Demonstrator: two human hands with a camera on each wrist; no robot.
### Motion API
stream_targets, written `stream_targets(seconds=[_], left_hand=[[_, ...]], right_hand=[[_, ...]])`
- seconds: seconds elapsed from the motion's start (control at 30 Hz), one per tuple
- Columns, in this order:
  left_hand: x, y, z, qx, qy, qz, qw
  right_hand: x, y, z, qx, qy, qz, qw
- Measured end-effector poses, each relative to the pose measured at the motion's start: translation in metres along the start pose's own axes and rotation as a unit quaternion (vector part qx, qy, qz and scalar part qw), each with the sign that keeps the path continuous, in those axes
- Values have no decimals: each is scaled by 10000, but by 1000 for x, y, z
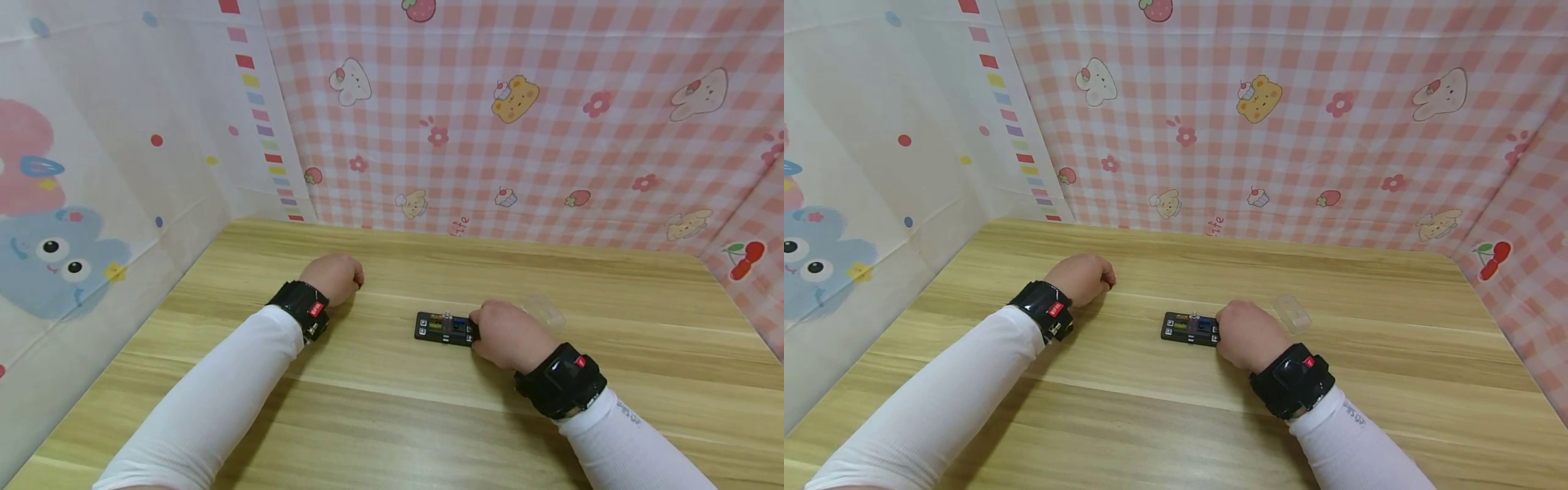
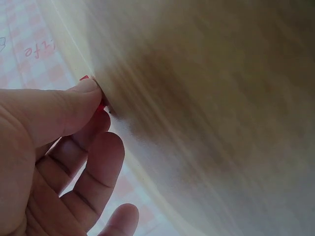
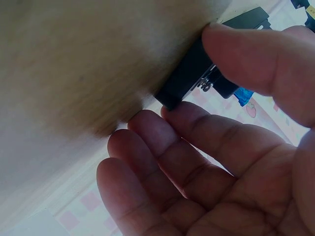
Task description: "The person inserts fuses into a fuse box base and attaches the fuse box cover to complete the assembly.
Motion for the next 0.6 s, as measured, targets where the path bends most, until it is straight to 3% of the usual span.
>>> stream_targets(seconds=[0.6], left_hand=[[4,2,-3,115,-247,92,9996]], right_hand=[[-1,2,-1,93,14,-38,9999]])
Point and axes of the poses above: each hand's wrist, its own y-axis away from the middle knuckle, its own z-axis out of the palm, x = y × z, the point moved 7 cm from there along -y, towards the middle knuckle, and after that the axes turned 9 degrees about x, right-handed, at the moved point
